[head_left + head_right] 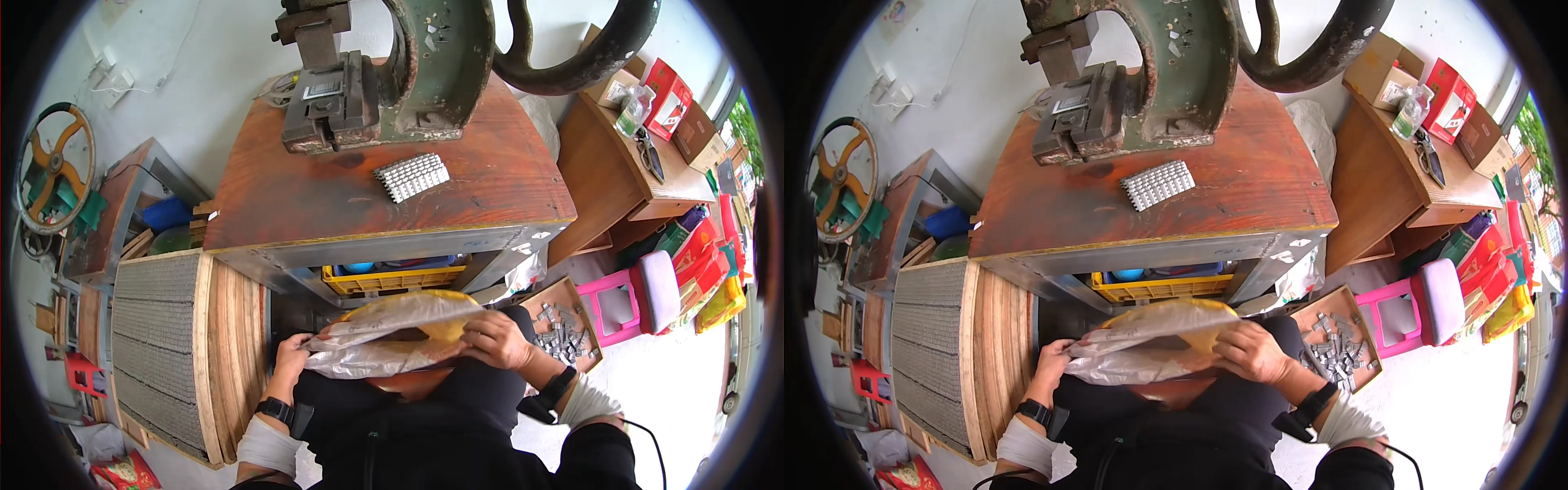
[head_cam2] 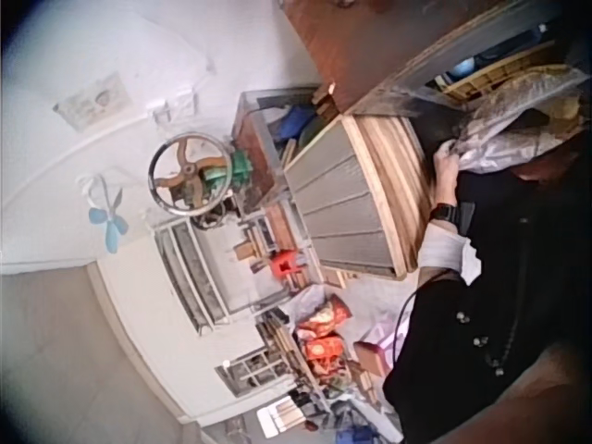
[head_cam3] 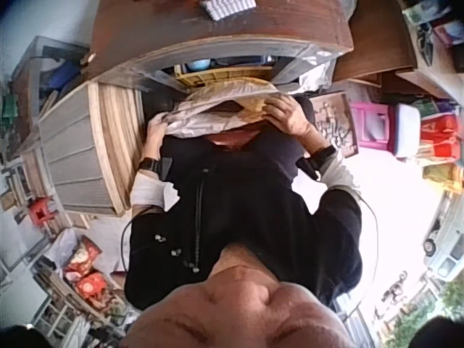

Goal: The person removes stacks of metal pieces from a yellow bag and organizes them into a wooden tray. Then, they repeatedly take stacks from the tray, position them into a press machine, rotate the wheel by hand, and place the finished pieces into a white bag.

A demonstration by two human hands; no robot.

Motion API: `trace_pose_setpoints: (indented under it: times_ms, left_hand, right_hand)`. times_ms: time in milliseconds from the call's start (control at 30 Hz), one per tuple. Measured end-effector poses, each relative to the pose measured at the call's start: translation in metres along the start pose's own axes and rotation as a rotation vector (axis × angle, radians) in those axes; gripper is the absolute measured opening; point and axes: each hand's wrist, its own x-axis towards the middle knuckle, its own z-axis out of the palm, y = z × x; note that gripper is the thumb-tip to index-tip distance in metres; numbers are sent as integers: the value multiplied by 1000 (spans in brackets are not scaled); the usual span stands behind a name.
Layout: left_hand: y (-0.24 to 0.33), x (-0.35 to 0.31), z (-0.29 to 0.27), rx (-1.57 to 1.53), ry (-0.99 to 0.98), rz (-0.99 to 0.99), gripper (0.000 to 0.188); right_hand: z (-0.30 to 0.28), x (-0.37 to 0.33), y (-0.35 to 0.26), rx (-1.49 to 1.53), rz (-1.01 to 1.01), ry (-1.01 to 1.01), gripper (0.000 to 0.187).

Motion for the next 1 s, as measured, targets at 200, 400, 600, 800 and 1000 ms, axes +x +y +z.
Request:
trace_pose_setpoints:
  times_ms: [200, 400, 600, 800, 1000]
  left_hand:
    - [-12, -5, 5, -173, 162, 1, 46]
    - [42, -39, 17, 939, 558, 536, 53]
    - [113, -32, 98, 139, -19, 490, 32]
    - [157, -5, 162, -258, -531, -169, 33]
    - [151, -10, 205, -620, -405, 43, 41]
  right_hand:
    - [48, 13, 6, 934, 917, 430, 94]
    - [114, 61, 40, 1811, 876, 459, 49]
    - [97, 83, 4, 1696, 677, 360, 29]
    - [58, 69, -14, 1377, 533, 112, 22]
    - [28, 56, -14, 1262, 777, 589, 44]
